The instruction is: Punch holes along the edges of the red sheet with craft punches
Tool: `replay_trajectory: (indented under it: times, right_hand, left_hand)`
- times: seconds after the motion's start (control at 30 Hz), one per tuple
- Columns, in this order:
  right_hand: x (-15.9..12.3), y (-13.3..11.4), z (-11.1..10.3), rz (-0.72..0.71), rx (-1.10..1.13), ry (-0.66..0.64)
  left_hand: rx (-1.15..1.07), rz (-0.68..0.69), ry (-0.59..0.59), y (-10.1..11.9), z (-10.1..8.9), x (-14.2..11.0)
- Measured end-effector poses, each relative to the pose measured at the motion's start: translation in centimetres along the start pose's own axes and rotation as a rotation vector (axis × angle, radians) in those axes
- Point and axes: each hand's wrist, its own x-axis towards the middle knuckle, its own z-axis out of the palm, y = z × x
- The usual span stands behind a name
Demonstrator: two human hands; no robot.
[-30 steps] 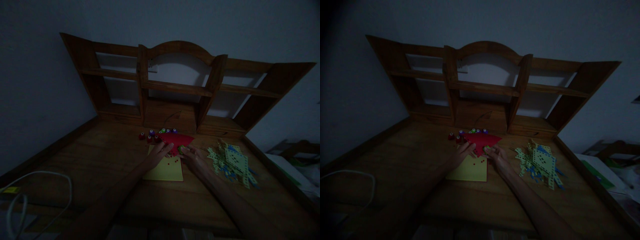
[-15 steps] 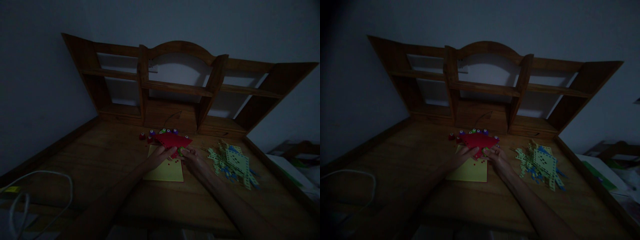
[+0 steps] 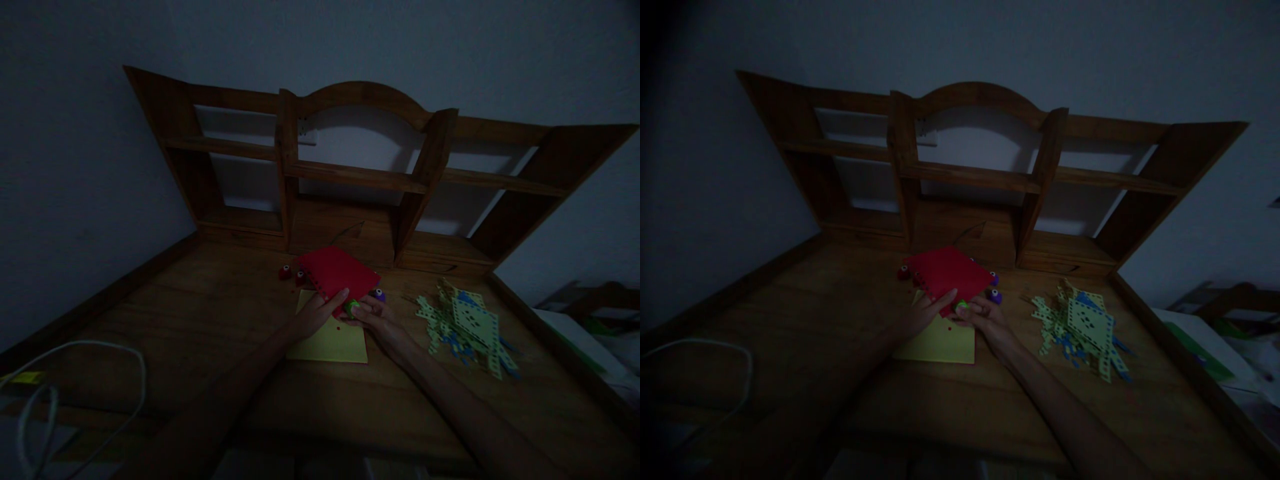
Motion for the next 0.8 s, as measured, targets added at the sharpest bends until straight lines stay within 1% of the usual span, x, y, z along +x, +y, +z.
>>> replay_trajectory:
  times: [0.1,0.17,0.27,0.37,0.53,0.6,0.73,0.8]
  right_hand:
    - [-0.2,-0.2,0.1,0.021,-0.003,0.011]
    - [-0.3,-0.4,0.1,0.024,-0.009,0.005]
    - [-0.3,-0.6,0.2,0.021,-0.020,-0.010]
    - [-0.1,-0.6,0.1,0.026,-0.022,-0.007]
    - [0.1,-0.5,-0.2,-0.006,-0.001,0.020]
    - [0.1,-0.5,-0.2,-0.021,0.002,0.026]
    - [0.1,-0.5,-0.1,-0.054,0.008,0.027]
    - [0.2,-0.5,-0.2,-0.046,0.020,0.035]
  left_hand:
    - [-0.009,-0.023,0.088,-0.2,-0.1,0.2]
    - [-0.019,-0.028,0.121,-0.3,-0.2,0.4]
    - [-0.056,-0.018,0.123,-0.2,-0.4,0.5]
    - [-0.080,-0.036,0.117,-0.2,-0.5,0.6]
    - [-0.082,-0.099,0.174,-0.7,-0.6,0.5]
    - [-0.087,-0.127,0.180,-1.0,-0.7,0.5]
    - [-0.081,-0.141,0.178,-1.1,-1.1,0.5]
    - [-0.077,-0.141,0.192,-1.2,-1.2,0.6]
